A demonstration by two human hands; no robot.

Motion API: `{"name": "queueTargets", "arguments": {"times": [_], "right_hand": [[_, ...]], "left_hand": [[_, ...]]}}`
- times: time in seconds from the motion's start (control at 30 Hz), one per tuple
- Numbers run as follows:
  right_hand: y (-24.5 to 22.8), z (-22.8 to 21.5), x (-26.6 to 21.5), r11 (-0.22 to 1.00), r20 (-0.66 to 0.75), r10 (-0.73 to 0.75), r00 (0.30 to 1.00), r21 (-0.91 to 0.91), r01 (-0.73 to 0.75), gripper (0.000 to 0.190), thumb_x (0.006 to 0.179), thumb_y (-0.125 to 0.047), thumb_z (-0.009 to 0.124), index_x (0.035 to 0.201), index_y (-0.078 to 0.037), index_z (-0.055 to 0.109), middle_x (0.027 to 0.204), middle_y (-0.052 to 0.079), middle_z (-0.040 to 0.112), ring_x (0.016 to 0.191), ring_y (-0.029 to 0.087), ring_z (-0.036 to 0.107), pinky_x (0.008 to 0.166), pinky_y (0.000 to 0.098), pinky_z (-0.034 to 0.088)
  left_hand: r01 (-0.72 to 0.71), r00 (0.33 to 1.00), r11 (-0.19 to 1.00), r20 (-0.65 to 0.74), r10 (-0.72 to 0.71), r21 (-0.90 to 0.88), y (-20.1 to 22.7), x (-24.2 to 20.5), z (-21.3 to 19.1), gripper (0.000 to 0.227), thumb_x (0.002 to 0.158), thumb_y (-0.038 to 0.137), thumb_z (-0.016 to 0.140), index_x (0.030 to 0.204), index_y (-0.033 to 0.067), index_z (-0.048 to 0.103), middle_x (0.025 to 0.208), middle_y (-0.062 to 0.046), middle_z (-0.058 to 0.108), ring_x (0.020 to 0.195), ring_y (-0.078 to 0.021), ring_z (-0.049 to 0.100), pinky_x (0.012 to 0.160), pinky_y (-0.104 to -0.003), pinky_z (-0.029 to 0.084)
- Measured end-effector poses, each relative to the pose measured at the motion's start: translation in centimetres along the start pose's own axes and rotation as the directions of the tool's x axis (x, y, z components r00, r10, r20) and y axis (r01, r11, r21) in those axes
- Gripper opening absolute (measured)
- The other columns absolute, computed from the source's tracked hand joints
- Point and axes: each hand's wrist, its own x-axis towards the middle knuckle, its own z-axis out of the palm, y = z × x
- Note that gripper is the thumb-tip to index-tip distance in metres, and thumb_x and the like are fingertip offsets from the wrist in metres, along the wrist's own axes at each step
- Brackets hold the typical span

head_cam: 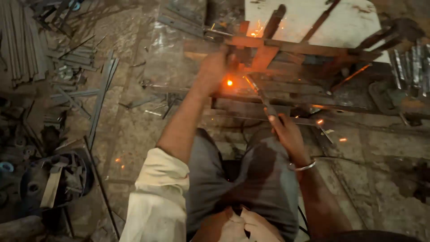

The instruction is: The user is welding and assembling a metal frame or furniture component in a workshop.

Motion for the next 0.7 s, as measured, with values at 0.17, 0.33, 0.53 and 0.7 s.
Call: {"name": "queueTargets", "arguments": {"times": [0.17,0.33,0.53,0.7], "right_hand": [[6.9,0.5,-1.9,0.944,-0.12,0.173,0.977,0.304,-0.13,0.037,0.096,-0.044,0.062,0.096,-0.007,0.064,0.062,0.0,0.052,0.053,0.011,0.047,0.049,0.0322,0.038],[13.6,-0.8,-4.1,0.872,-0.065,0.113,0.991,0.485,-0.068,0.045,0.109,-0.037,0.065,0.09,0.001,0.051,0.069,-0.003,0.045,0.06,0.008,0.04,0.052,0.029,0.035],[9.7,-3.0,-6.3,0.944,-0.183,0.099,0.978,0.329,-0.034,0.034,0.103,-0.035,0.061,0.104,-0.001,0.061,0.071,-0.001,0.048,0.06,0.009,0.042,0.051,0.031,0.037],[10.5,-1.6,-6.4,0.948,-0.097,0.187,0.978,0.278,-0.153,0.035,0.101,-0.037,0.058,0.105,-0.002,0.059,0.068,0.001,0.057,0.056,0.011,0.054,0.052,0.0313,0.047]], "left_hand": [[-0.112,0.992,0.943,-0.098,0.085,-0.313,-4.1,0.5,4.3,0.059,0.104,0.057,0.052,0.121,0.0023,0.066,0.113,-0.025,0.073,0.107,-0.0444,0.068,0.091,-0.051,0.052],[-0.244,0.894,0.76,-0.443,-0.064,-0.602,-1.1,-1.7,2.6,0.056,0.108,0.054,0.064,0.111,-0.0014,0.07,0.107,-0.007,0.071,0.095,-0.016,0.064,0.084,-0.034,0.05],[-0.06,0.775,0.658,-0.451,-0.444,-0.751,-0.6,-2.9,-2.8,0.039,0.097,0.048,0.072,0.089,0.0103,0.066,0.072,0.003,0.056,0.06,-0.0079,0.051,0.053,-0.029,0.043],[-0.155,0.762,0.856,-0.611,-0.213,-0.492,-0.7,-5.2,-8.7,0.053,0.109,0.046,0.067,0.079,0.0043,0.055,0.069,0.0,0.047,0.066,-0.0109,0.041,0.06,-0.035,0.032]]}}
